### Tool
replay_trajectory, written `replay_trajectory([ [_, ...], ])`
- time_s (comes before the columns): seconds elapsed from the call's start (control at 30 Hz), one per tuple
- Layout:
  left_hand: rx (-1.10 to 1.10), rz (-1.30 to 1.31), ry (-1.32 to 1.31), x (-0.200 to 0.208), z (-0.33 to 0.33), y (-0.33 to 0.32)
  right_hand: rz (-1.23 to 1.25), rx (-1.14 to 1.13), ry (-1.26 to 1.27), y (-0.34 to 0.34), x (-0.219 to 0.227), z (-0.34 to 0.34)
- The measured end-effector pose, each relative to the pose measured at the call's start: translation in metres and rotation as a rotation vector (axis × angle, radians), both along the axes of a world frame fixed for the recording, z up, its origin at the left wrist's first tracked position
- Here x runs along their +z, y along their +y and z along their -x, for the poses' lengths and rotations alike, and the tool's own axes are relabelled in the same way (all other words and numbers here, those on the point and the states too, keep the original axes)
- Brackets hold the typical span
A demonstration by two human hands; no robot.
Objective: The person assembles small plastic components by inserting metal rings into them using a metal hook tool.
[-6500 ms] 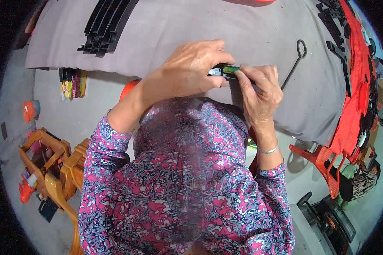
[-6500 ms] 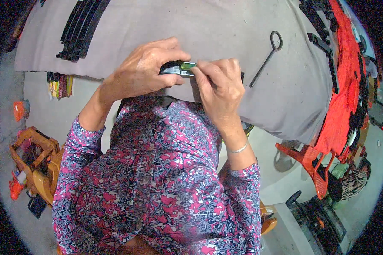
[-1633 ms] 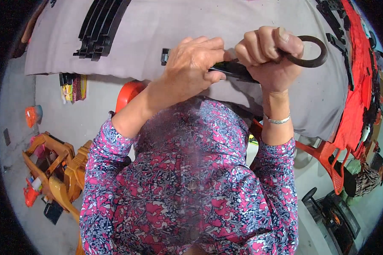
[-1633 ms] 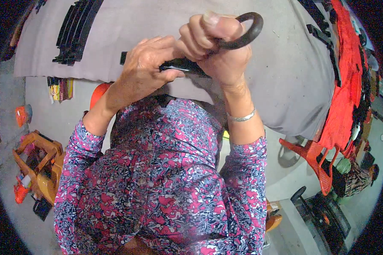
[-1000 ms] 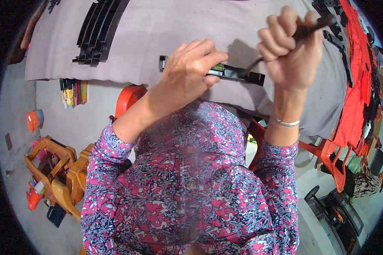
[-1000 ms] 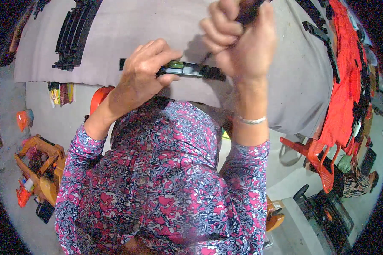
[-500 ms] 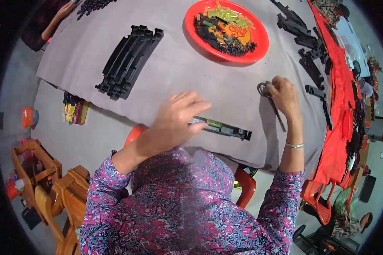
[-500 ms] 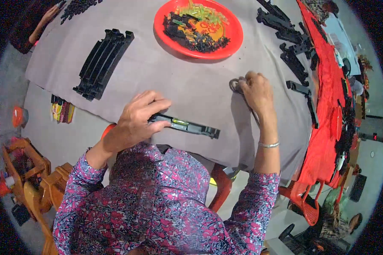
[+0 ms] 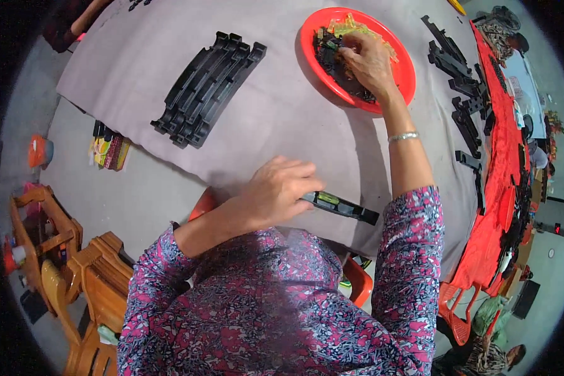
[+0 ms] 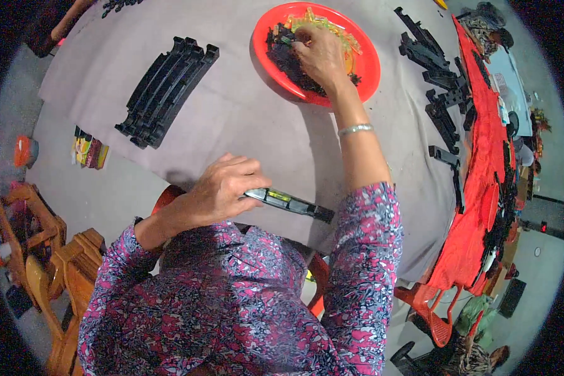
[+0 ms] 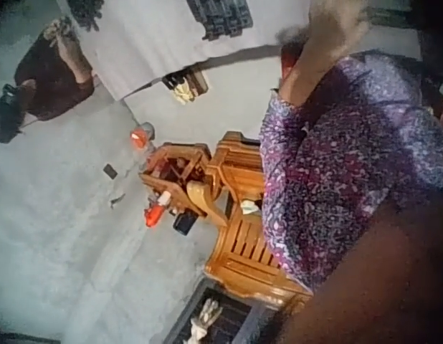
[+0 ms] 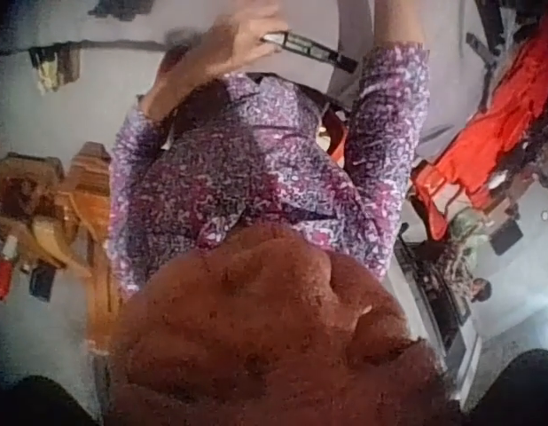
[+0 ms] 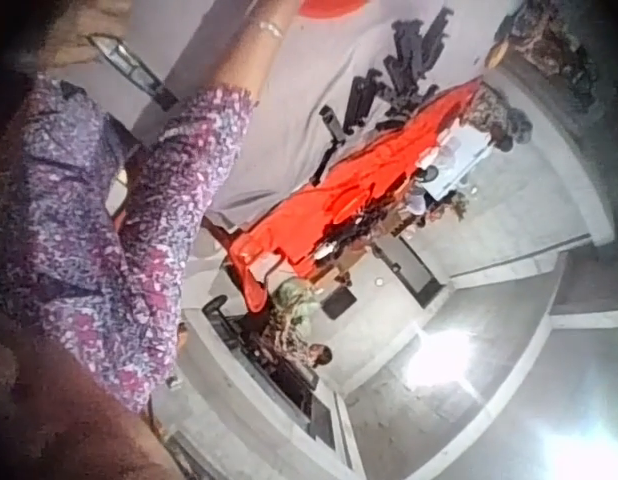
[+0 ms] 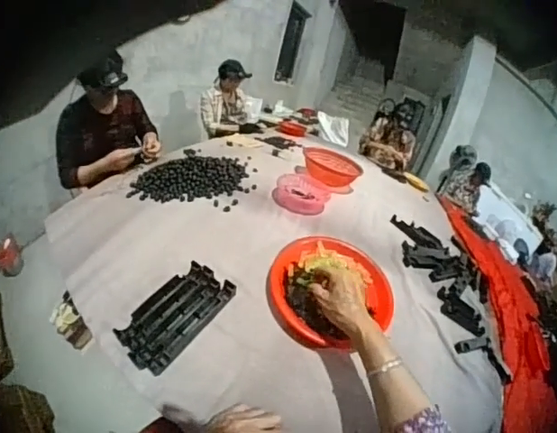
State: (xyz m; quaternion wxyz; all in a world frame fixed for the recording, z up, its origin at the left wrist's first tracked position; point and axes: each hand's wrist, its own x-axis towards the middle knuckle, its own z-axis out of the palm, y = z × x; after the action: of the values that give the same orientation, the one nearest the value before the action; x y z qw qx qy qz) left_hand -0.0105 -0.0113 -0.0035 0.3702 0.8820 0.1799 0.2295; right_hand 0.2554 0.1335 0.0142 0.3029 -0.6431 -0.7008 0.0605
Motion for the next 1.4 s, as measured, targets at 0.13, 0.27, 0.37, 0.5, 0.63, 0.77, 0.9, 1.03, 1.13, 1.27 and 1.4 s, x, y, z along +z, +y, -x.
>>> replay_trajectory([
  [0.13, 0.031, -0.049, -0.005, -0.006, -0.004, -0.004, 0.023, 0.000, -0.146, 0.010, -0.010, 0.001],
  [0.27, 0.039, -0.105, 0.006, -0.009, -0.006, -0.005, 0.021, -0.019, -0.175, 0.007, -0.012, -0.001],
  [0.37, 0.044, -0.104, 0.015, -0.008, -0.006, -0.004, 0.077, -0.005, -0.017, 0.005, -0.010, -0.011],
  [0.5, 0.046, -0.103, 0.011, -0.010, -0.007, -0.005, 0.023, -0.176, -0.029, 0.001, -0.008, -0.023],
  [0.63, 0.046, -0.102, 0.002, -0.007, -0.007, -0.004, 0.094, -0.183, 0.027, -0.007, -0.005, -0.024],
  [0.77, 0.079, -0.119, -0.049, -0.010, -0.010, -0.005, 0.024, -0.156, -0.077, -0.008, -0.014, -0.020],
  [0.9, 0.084, -0.123, -0.046, -0.011, -0.010, -0.005, 0.033, -0.237, -0.160, -0.010, -0.008, -0.008],
  [1.03, 0.088, -0.130, -0.043, -0.010, -0.010, -0.006, 0.044, -0.407, -0.148, -0.010, -0.010, -0.014],
  [1.13, 0.091, -0.128, -0.036, -0.011, -0.010, -0.006, 0.029, -0.363, -0.041, -0.004, -0.007, -0.017],
  [1.27, 0.049, -0.121, 0.009, -0.012, -0.008, -0.005, -0.026, -0.266, -0.179, 0.015, -0.022, -0.043],
  [1.4, 0.050, -0.148, -0.008, -0.015, -0.010, -0.006, -0.025, -0.183, -0.286, 0.024, -0.018, -0.045],
])
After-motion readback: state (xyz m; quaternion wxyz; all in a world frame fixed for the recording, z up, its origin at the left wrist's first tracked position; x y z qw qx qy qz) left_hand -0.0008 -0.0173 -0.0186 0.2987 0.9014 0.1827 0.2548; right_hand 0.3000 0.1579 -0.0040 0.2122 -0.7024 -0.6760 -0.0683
